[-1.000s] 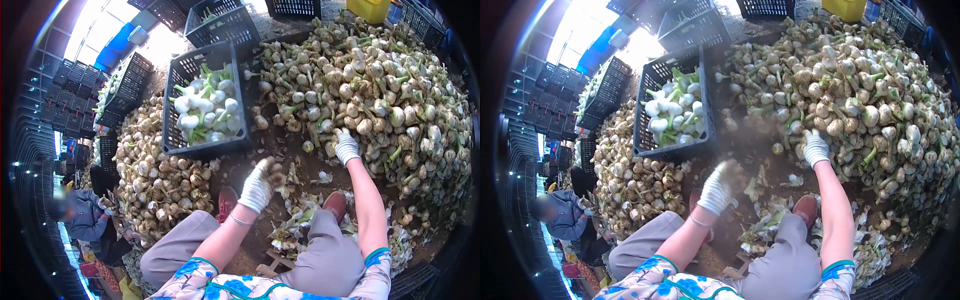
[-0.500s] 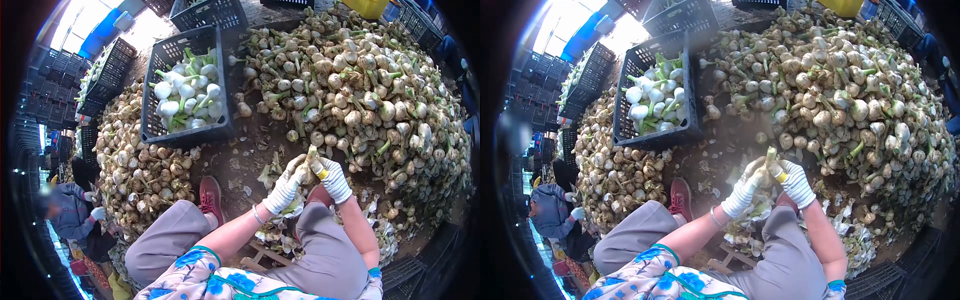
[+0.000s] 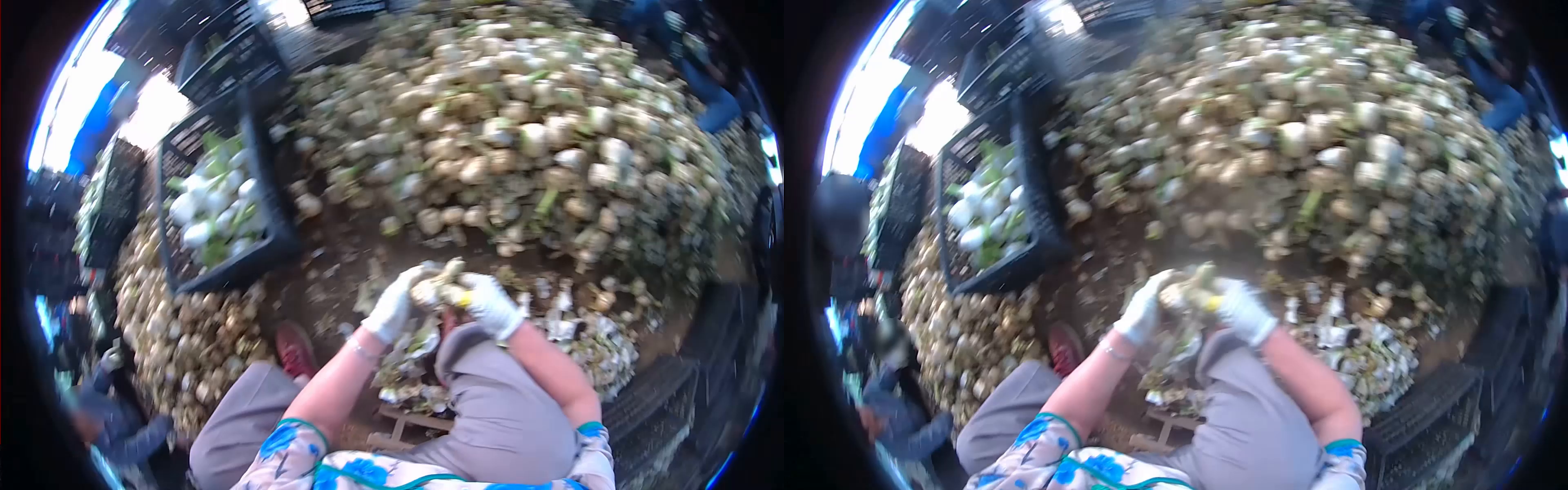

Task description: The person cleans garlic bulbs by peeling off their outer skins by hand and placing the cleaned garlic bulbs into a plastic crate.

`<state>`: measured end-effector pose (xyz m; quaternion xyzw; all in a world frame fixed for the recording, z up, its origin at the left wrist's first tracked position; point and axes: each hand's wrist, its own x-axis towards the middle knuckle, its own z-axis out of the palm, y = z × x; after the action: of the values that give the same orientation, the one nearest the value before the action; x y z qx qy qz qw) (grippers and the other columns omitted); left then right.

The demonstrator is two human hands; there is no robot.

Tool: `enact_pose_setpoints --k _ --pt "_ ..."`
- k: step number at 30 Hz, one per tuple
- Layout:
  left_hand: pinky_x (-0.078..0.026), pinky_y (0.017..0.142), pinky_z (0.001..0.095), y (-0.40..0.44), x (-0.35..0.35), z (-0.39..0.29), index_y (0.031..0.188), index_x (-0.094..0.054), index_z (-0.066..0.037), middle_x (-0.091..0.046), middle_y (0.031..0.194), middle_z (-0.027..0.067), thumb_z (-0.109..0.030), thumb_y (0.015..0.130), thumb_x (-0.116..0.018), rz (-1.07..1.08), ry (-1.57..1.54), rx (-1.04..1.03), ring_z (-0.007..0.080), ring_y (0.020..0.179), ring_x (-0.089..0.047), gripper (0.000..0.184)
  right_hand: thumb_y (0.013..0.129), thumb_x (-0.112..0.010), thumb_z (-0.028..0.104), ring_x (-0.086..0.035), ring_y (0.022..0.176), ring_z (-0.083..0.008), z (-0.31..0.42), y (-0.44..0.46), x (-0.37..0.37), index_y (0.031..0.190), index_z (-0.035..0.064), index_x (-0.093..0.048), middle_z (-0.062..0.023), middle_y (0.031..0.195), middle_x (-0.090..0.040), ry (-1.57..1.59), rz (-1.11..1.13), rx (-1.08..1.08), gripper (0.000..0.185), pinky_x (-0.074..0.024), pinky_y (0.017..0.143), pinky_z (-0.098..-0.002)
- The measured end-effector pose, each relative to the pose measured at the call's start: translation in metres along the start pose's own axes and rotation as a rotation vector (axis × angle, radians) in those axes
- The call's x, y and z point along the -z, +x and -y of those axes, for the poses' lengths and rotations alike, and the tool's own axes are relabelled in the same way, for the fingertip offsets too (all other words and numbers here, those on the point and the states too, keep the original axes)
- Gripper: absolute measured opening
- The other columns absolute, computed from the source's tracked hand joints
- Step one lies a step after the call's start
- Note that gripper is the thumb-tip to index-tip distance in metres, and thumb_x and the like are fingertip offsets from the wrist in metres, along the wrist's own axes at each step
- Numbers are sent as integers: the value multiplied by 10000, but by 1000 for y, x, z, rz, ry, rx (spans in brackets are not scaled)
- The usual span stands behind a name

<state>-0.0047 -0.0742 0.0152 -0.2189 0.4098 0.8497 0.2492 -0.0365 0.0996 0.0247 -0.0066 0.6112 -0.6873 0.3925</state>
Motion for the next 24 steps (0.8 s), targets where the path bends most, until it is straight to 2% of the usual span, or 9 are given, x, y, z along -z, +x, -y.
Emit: enact_pose_setpoints --k 5,7,11,12,13,16,19,21,24 --pt "-381 912 284 -25 -13 -1 1324 -281 -69 -425 1199 64 -247 815 -602 67 646 -614 150 1071 -444 627 819 -573 134 -528 835 -91 -13 11 -11 1044 0 -575 -28 937 -611 141 -99 172 262 -436 749 -261" --pt "-463 793 267 -24 -12 10 1296 -314 -72 -482 1108 73 -257 790 -624 -10 539 -644 147 963 -512 622 800 -578 125 -548 799 -122 -5 7 -15 1025 2 -574 -52 905 -615 27 -129 196 257 -444 728 -272" --pt "-416 430 230 -26 -12 -3 1213 -394 -52 -553 918 87 -378 785 -553 -104 -14 -249 125 543 -506 561 714 -638 148 -565 676 -260 -8 21 -14 892 18 -573 -120 776 -591 -833 -316 581 230 -457 629 -351" --pt "-376 362 230 -26 -14 -6 1192 -417 -46 -566 874 91 -418 782 -528 -99 -157 -181 121 456 -475 565 665 -648 185 -525 652 -339 -6 25 -15 853 26 -554 -185 735 -541 -717 -332 663 264 -446 590 -398" --pt "-333 353 236 -26 -21 -7 1174 -447 -63 -571 834 87 -450 789 -497 -178 -277 -113 116 428 -429 548 714 -647 158 -570 686 -263 -4 20 -15 902 35 -555 -138 772 -574 -731 -288 539 242 -463 618 -364" --pt "-335 381 232 -34 -13 -18 1153 -486 -134 -580 874 58 -568 805 -400 -70 -435 143 107 505 -452 562 782 -606 43 -507 952 -116 12 5 -25 1116 23 -518 -33 1013 -545 338 47 238 346 -411 848 -262" --pt "-482 637 310 -16 -4 -15 1152 -517 -110 -587 920 38 -659 776 -381 50 -238 140 138 751 -556 678 794 -590 38 -528 906 -112 -28 27 -12 1123 8 -533 -51 1019 -578 63 -26 288 335 -422 825 -254" --pt "-488 683 283 -5 -3 3 1236 -437 -156 -550 1001 53 -594 838 -342 -58 -92 -26 136 841 -551 599 773 -626 59 -540 821 -98 -24 26 -12 996 12 -595 -60 887 -617 -52 -209 285 231 -450 728 -255" --pt "-417 867 267 -16 0 18 1293 -286 -72 -436 1164 77 38 670 -700 -179 200 -650 134 1005 -474 755 780 -610 46 -559 786 -112 -31 25 -17 985 -25 -589 -80 893 -633 -118 -261 409 218 -454 715 -256"
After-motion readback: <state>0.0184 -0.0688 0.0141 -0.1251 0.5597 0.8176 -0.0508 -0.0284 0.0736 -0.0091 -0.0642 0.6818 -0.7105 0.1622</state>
